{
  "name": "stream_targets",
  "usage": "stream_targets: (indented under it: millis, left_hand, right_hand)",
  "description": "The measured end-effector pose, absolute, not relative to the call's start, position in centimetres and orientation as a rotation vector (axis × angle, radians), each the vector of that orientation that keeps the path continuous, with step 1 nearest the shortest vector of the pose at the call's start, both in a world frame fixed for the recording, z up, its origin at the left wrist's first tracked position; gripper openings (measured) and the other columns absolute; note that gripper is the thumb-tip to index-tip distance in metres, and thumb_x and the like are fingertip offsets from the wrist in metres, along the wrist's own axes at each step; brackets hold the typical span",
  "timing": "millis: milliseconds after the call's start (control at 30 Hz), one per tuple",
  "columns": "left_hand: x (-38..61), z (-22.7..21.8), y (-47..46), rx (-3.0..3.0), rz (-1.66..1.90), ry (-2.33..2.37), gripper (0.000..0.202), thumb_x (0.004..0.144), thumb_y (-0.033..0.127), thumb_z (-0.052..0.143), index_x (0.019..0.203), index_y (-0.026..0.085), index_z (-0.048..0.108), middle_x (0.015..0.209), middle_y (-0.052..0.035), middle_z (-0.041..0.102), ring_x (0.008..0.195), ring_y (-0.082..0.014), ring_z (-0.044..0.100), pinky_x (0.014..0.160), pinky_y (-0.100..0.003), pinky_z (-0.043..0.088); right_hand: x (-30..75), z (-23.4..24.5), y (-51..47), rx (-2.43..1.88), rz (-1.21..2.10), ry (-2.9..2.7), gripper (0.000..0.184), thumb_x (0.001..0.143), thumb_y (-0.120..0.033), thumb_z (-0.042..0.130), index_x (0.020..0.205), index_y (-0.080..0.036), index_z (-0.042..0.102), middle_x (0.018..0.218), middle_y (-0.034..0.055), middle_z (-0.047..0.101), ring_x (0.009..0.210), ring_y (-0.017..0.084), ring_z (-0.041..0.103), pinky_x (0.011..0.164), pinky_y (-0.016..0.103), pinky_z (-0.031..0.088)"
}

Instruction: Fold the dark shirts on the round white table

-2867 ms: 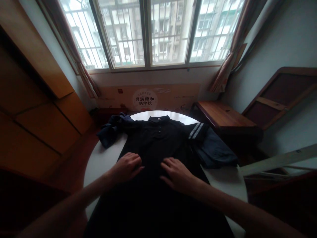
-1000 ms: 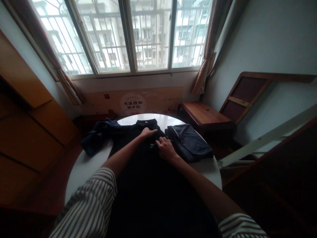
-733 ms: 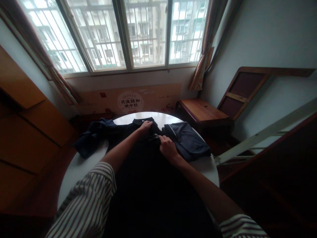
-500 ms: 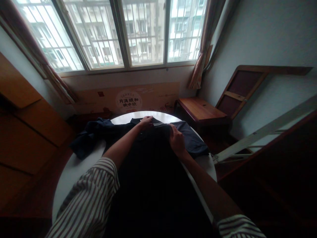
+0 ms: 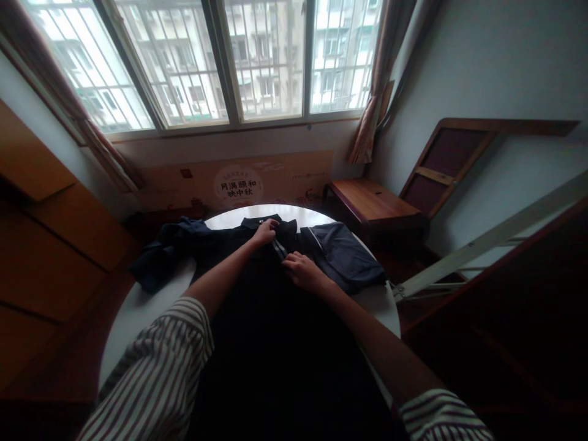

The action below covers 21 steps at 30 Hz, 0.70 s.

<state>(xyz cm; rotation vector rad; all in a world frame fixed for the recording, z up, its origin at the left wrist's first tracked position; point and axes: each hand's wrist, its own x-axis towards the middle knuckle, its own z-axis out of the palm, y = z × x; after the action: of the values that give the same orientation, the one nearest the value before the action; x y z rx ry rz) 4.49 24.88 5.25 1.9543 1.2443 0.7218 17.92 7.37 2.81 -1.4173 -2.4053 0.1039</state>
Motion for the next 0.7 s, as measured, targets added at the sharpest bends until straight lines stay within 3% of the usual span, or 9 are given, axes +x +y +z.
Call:
stream_targets:
  millis: [100,200,333,500,600,700]
  left_hand:
    - [3.5,4.0,23.4,2.116,0.768,1.33,0.039,0.076,0.003,0.055,0.113,0.011,0.065,0.115,-0.017,0.061,0.114,-0.0299,0.055,0.102,-0.042,0.042]
    - [2.8,3.0,21.5,2.236,0.772,1.41,0.035,0.083,0.011,0.054,0.118,0.01,0.061,0.125,-0.0221,0.054,0.123,-0.0363,0.047,0.105,-0.049,0.037]
    - [2.0,2.3,18.5,2.368,0.684,1.373,0.039,0.089,0.019,0.051,0.125,0.007,0.058,0.121,-0.0218,0.055,0.116,-0.0333,0.054,0.104,-0.046,0.041]
    - [1.2,2.1,15.0,2.725,0.432,1.034,0.066,0.079,0.031,0.068,0.138,0.009,0.05,0.141,-0.0204,0.049,0.133,-0.0351,0.043,0.113,-0.045,0.036]
    - [1.6,2.4,14.4,2.841,0.376,1.009,0.073,0.077,0.025,0.069,0.144,0.009,0.043,0.15,-0.0214,0.041,0.141,-0.0349,0.036,0.115,-0.047,0.033]
    - [2.6,3.1,15.1,2.748,0.458,1.173,0.055,0.081,0.011,0.062,0.135,0.017,0.054,0.144,-0.0159,0.051,0.134,-0.0291,0.047,0.109,-0.04,0.042]
  right_hand:
    - [17.6,2.6,7.2,-1.407,0.125,-2.468,0.023,0.093,-0.016,0.054,0.111,-0.014,0.068,0.111,0.01,0.064,0.105,0.021,0.054,0.093,0.032,0.044]
    - [17.4,2.6,7.0,-1.553,-0.027,-2.363,0.03,0.092,-0.016,0.055,0.12,-0.016,0.065,0.121,0.0126,0.06,0.112,0.026,0.05,0.092,0.035,0.044]
    - [17.0,2.4,7.2,-1.837,-0.173,-2.138,0.045,0.09,-0.016,0.054,0.135,-0.014,0.054,0.124,0.0176,0.055,0.11,0.03,0.05,0.09,0.037,0.044]
    - [16.9,2.1,8.2,-1.942,-0.135,-2.047,0.032,0.093,-0.006,0.04,0.116,-0.011,0.062,0.11,0.0169,0.06,0.098,0.026,0.058,0.082,0.032,0.046]
    - [17.0,2.3,8.4,-1.951,-0.141,-1.97,0.031,0.096,-0.006,0.033,0.108,-0.011,0.061,0.107,0.0161,0.061,0.097,0.024,0.06,0.082,0.03,0.045]
    - [17.2,2.8,8.1,-1.903,-0.143,-1.949,0.031,0.102,-0.014,0.028,0.11,-0.014,0.058,0.109,0.0129,0.061,0.096,0.021,0.062,0.082,0.026,0.045]
